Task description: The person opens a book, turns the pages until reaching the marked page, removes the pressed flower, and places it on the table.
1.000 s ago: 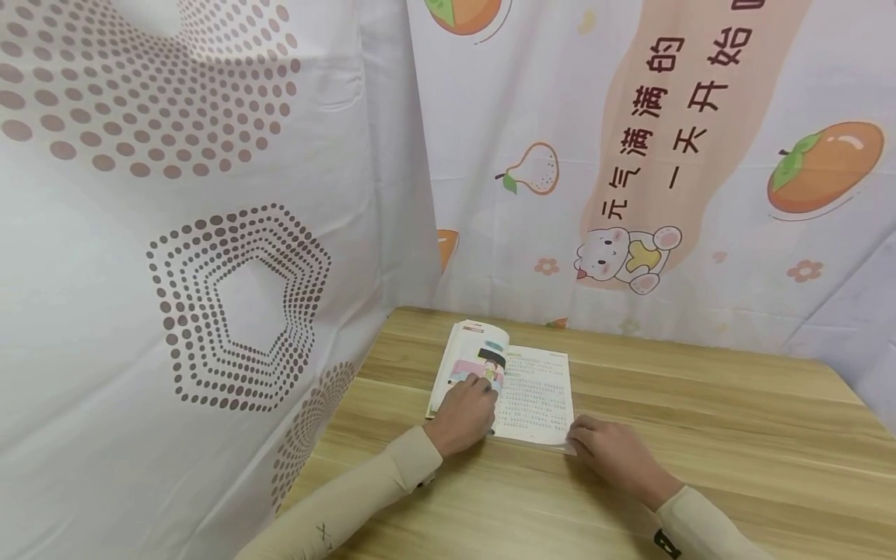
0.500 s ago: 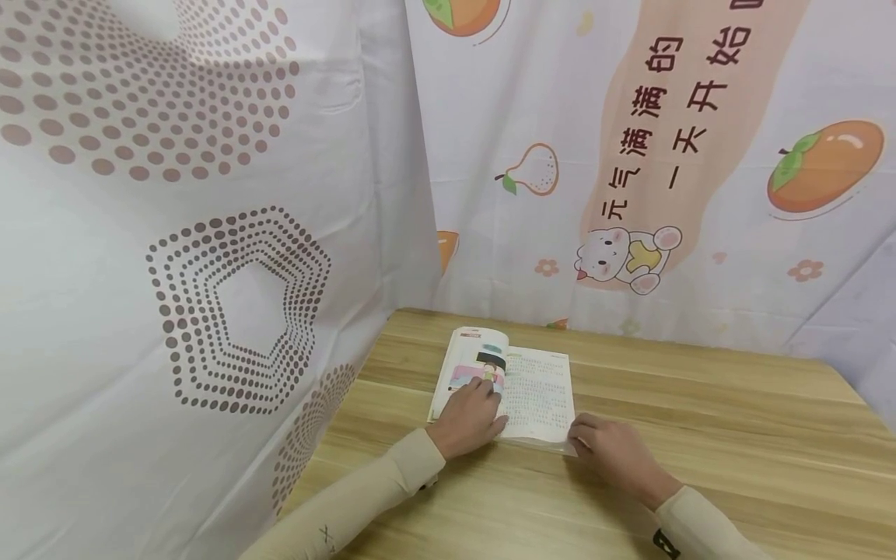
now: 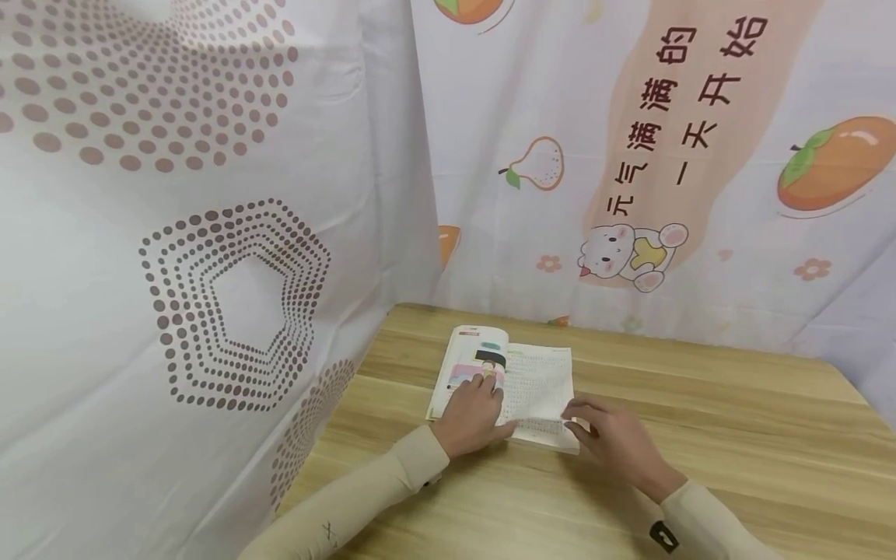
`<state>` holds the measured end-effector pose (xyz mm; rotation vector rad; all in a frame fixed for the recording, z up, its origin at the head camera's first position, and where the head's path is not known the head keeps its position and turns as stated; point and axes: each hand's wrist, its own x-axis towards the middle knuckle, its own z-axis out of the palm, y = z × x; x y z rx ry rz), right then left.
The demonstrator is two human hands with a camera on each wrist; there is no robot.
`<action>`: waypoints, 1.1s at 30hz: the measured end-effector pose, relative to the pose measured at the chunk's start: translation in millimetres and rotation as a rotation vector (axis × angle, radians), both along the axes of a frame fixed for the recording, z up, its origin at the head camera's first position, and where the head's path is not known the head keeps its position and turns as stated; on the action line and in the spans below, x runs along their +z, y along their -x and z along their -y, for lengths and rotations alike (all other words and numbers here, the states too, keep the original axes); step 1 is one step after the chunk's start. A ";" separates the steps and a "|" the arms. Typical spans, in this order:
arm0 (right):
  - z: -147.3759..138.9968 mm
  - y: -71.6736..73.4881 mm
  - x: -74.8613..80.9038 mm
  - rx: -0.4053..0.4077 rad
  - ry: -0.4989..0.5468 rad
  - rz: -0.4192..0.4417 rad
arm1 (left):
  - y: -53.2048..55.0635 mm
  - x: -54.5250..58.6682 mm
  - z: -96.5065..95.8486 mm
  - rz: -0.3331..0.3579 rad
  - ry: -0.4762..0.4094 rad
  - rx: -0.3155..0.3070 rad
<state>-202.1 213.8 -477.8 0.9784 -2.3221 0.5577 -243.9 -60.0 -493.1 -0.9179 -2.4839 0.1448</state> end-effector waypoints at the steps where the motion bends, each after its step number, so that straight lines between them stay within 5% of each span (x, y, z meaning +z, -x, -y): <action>1: 0.5 0.2 0.7 -0.006 0.010 0.000 | 0.0 0.3 0.1 0.006 -0.013 -0.002; 9: -1.2 -0.2 -1.1 -0.066 -0.040 0.027 | 2.8 0.1 1.7 -0.044 -0.112 -0.001; 16: -4.3 -6.0 -12.4 -0.137 -0.171 0.176 | 8.4 -0.3 3.7 -0.145 -0.260 -0.044; 25: -6.3 -9.0 -11.2 -0.195 -0.257 0.291 | 5.9 5.5 5.1 -0.052 -0.140 0.023; 33: -8.4 -6.8 -15.9 -0.143 -0.307 0.171 | 5.9 2.5 7.0 -0.026 -0.070 -0.013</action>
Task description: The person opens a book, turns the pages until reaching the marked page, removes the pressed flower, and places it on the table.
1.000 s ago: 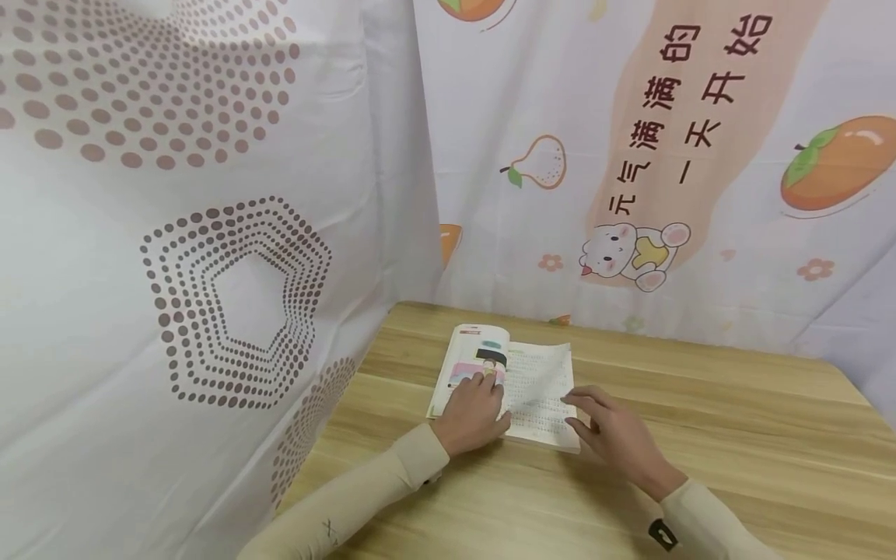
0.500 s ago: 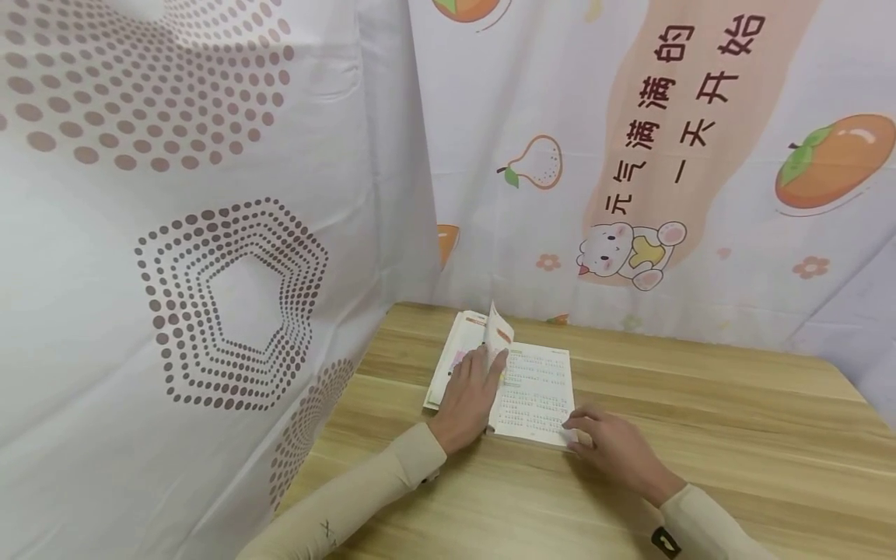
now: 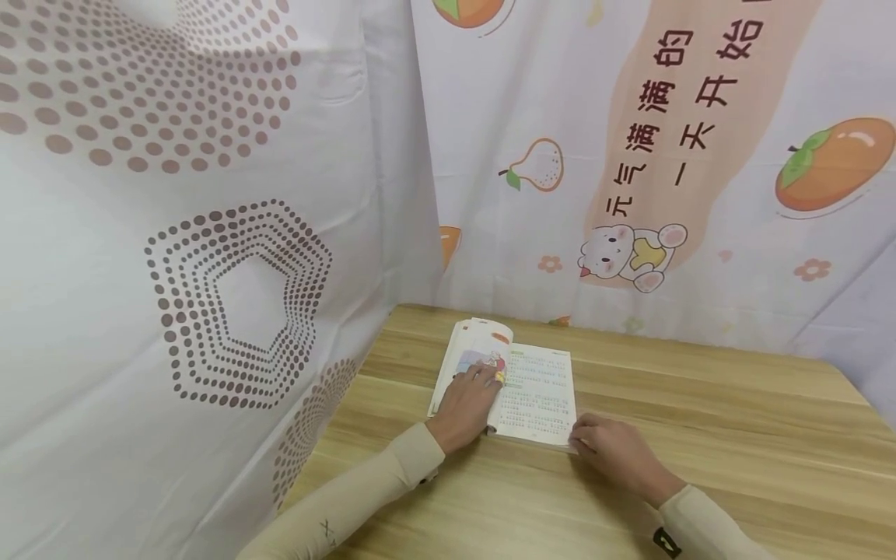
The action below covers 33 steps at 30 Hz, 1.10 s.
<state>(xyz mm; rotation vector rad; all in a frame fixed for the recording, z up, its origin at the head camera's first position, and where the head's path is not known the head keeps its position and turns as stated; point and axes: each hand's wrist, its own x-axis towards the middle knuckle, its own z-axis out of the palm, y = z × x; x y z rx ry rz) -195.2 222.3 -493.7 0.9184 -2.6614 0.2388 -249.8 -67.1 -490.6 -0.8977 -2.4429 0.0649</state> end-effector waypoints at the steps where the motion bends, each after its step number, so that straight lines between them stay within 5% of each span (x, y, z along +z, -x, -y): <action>1: -0.3 0.1 -0.9 0.008 -0.006 -0.021 | 0.1 -0.5 0.1 0.013 0.008 -0.001; 9: -1.3 -0.8 -5.7 0.052 -0.057 -0.123 | -2.8 -7.2 2.0 0.112 -0.021 -0.064; 21: -1.1 2.0 -4.3 0.072 0.018 -0.163 | -2.3 -3.8 1.7 0.092 -0.035 -0.069; 33: 4.2 0.3 9.3 -0.037 0.181 -0.023 | -6.6 -5.2 -3.6 0.036 0.078 -0.033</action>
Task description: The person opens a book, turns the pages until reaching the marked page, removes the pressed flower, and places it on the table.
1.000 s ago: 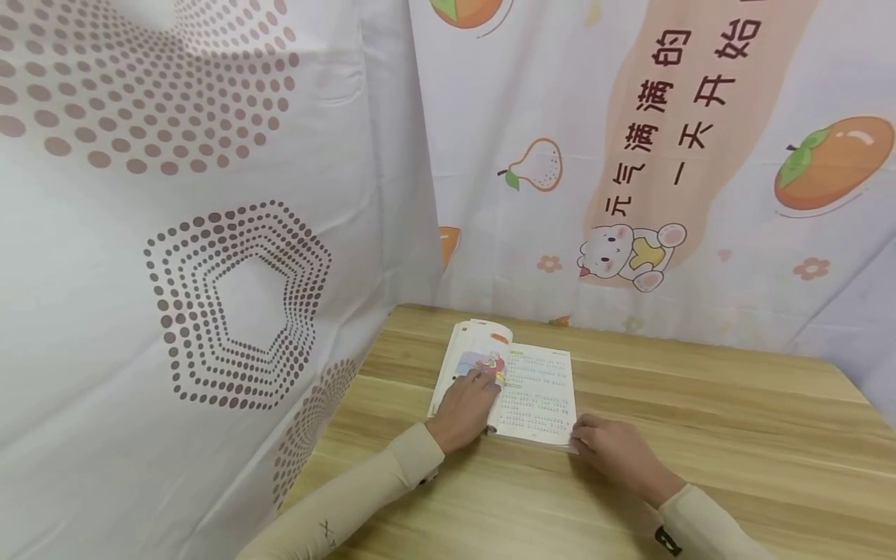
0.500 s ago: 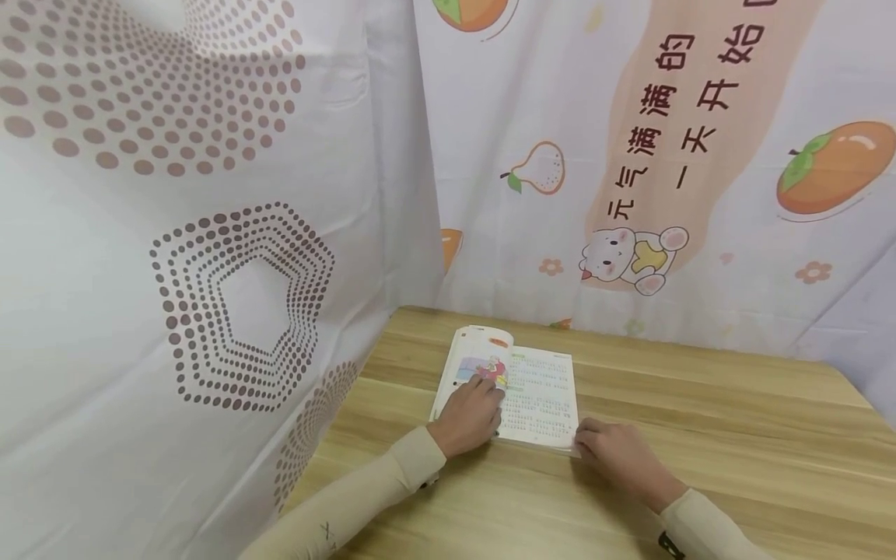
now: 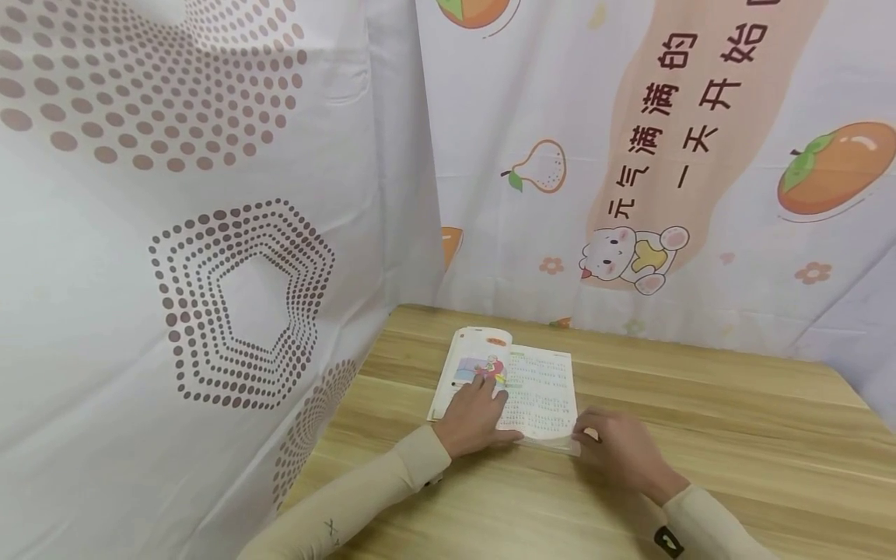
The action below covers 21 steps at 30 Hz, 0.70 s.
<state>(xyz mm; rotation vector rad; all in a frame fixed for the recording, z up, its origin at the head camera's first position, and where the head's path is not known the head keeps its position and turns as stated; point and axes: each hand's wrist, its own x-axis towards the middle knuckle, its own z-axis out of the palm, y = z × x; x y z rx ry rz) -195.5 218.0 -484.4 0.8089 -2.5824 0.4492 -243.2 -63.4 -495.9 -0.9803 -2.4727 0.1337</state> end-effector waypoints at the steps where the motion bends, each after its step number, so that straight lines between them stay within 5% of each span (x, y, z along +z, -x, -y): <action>1: 0.8 0.1 1.5 0.002 0.017 -0.009 | 0.0 -0.1 -0.4 0.002 0.002 0.004; 13: 5.1 3.9 9.5 0.053 0.178 -0.210 | 0.6 -3.0 -4.7 -0.001 -0.029 0.045; 17: 3.9 3.7 9.2 0.041 0.171 -0.203 | 2.0 -0.5 -3.9 -0.041 -0.017 0.056; 21: 3.2 0.5 3.0 0.009 0.091 -0.091 | 3.2 1.1 -0.8 -0.113 -0.077 0.005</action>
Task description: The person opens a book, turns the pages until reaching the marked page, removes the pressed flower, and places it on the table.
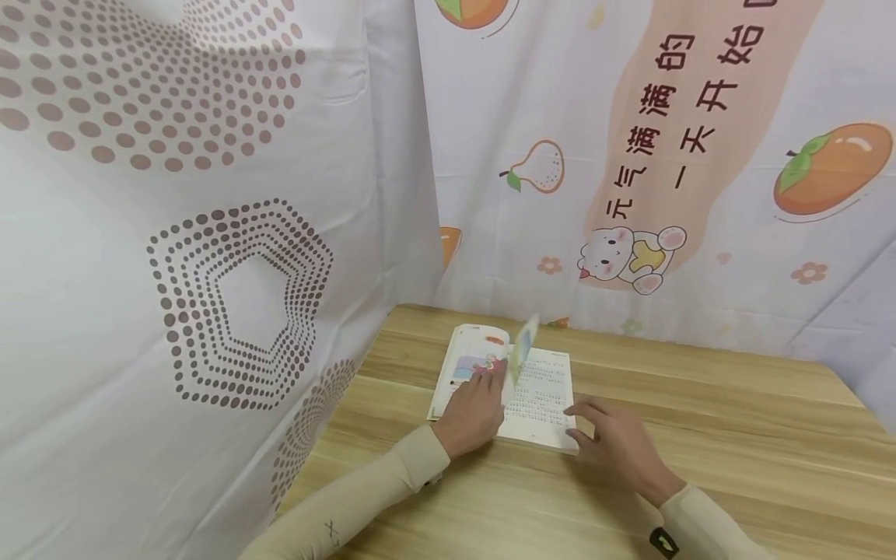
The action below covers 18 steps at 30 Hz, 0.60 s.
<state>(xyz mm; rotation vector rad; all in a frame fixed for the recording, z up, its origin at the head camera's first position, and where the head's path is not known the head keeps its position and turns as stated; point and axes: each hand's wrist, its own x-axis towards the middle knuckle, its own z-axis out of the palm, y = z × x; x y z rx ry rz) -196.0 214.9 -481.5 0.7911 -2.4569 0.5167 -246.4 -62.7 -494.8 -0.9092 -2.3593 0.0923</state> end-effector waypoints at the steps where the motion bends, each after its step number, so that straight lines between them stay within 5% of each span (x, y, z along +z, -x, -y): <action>1: 0.2 -1.3 -2.0 -0.017 -0.024 0.039 | 0.3 -0.2 0.8 0.000 -0.031 -0.018; 7: -1.5 -6.7 -12.3 -0.059 -0.143 0.185 | 2.5 -1.1 2.1 0.029 -0.140 -0.023; 18: -6.7 -5.4 -14.3 0.001 -0.225 0.188 | -0.4 8.6 3.8 0.069 0.003 0.057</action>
